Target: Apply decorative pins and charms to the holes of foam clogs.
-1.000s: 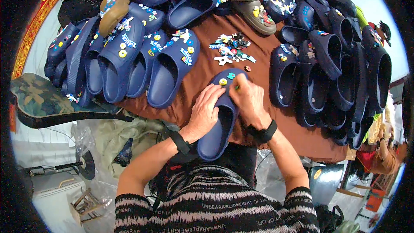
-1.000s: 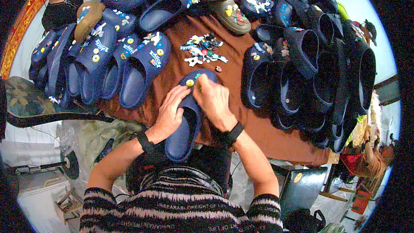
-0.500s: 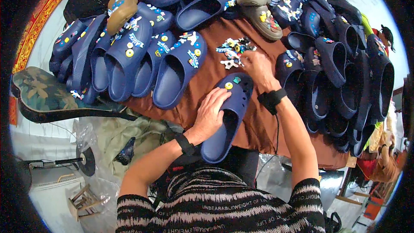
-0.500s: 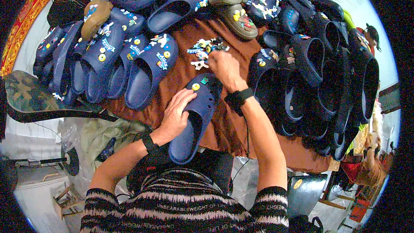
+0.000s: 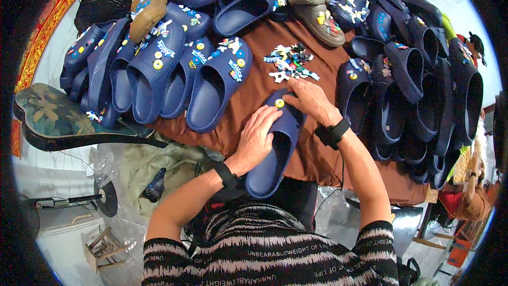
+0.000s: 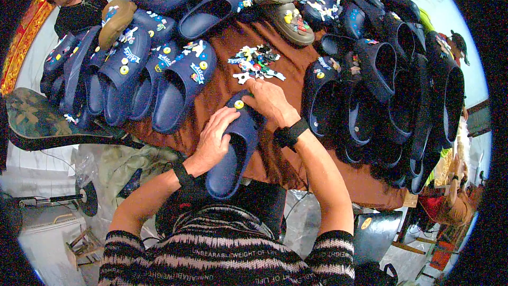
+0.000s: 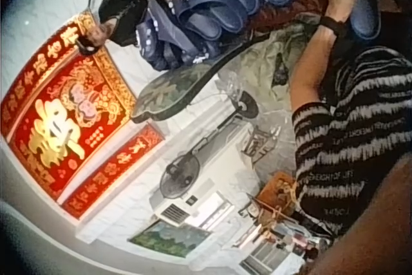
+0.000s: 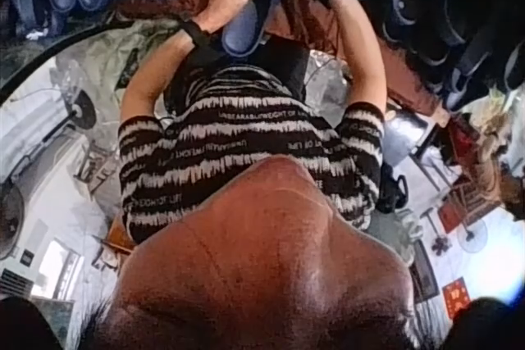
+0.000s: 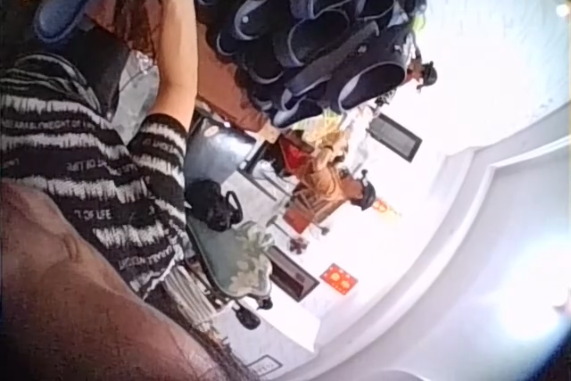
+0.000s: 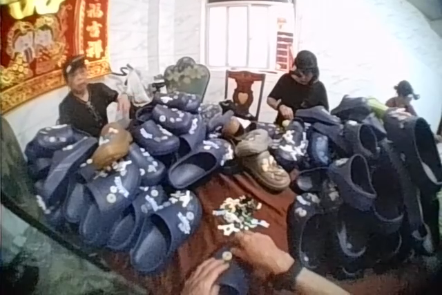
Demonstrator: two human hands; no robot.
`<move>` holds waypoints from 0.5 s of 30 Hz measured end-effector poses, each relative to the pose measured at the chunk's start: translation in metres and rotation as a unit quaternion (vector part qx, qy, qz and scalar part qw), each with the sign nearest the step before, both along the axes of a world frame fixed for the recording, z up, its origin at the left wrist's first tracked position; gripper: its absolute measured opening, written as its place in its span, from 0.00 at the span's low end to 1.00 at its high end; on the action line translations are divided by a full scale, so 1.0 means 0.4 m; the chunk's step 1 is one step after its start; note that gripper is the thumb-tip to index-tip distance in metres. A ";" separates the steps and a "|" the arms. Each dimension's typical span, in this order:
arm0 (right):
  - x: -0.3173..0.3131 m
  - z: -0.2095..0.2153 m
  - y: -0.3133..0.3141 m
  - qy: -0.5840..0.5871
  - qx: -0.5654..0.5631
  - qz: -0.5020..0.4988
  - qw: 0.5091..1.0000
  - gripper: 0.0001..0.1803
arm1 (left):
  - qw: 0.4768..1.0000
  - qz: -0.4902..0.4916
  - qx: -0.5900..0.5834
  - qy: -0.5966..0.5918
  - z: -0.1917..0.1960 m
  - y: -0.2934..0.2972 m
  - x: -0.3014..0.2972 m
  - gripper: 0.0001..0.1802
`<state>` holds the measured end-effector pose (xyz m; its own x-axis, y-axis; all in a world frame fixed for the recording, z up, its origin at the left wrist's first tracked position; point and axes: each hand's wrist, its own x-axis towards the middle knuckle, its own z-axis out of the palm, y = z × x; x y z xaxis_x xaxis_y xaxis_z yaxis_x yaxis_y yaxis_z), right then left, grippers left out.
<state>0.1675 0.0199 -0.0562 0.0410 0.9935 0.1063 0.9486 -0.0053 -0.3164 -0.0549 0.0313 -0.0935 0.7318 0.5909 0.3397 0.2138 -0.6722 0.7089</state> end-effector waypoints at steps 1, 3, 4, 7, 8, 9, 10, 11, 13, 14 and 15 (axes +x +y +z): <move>0.002 0.005 0.003 0.019 -0.021 -0.007 1.000 0.16 | 1.000 0.001 0.000 0.000 0.001 -0.001 -0.001 0.34; 0.006 0.009 0.013 0.039 -0.042 -0.013 0.998 0.16 | 1.000 0.003 -0.003 0.000 0.003 -0.003 -0.002 0.34; 0.009 0.010 0.018 0.043 -0.065 -0.016 0.997 0.16 | 1.000 0.003 -0.003 0.000 0.002 -0.003 -0.002 0.34; 0.007 -0.001 0.016 0.067 -0.064 -0.015 0.996 0.15 | 1.000 0.008 0.000 -0.002 0.001 -0.003 -0.002 0.34; 0.005 -0.007 0.014 0.087 -0.040 -0.011 0.995 0.14 | 1.000 0.008 0.000 -0.001 0.003 -0.003 -0.003 0.34; 0.002 -0.013 0.012 0.087 -0.041 -0.010 0.995 0.14 | 1.000 0.009 -0.001 0.000 0.004 -0.003 -0.004 0.34; -0.002 -0.015 0.010 0.078 -0.035 -0.015 0.996 0.14 | 1.000 0.009 -0.002 0.000 0.004 -0.004 -0.003 0.34; -0.007 -0.017 0.008 0.069 -0.029 -0.019 0.997 0.13 | 1.000 0.009 0.000 -0.001 0.003 -0.004 -0.001 0.34; -0.011 -0.025 0.004 0.056 -0.010 -0.016 0.998 0.12 | 1.000 0.010 0.001 -0.002 0.001 -0.003 0.001 0.34; -0.014 -0.030 0.002 0.043 0.011 -0.012 0.999 0.10 | 1.000 0.010 0.003 -0.003 0.000 -0.003 0.002 0.34; -0.021 -0.035 -0.001 0.044 0.010 -0.013 0.999 0.10 | 1.000 0.011 0.006 -0.004 0.000 -0.003 0.003 0.34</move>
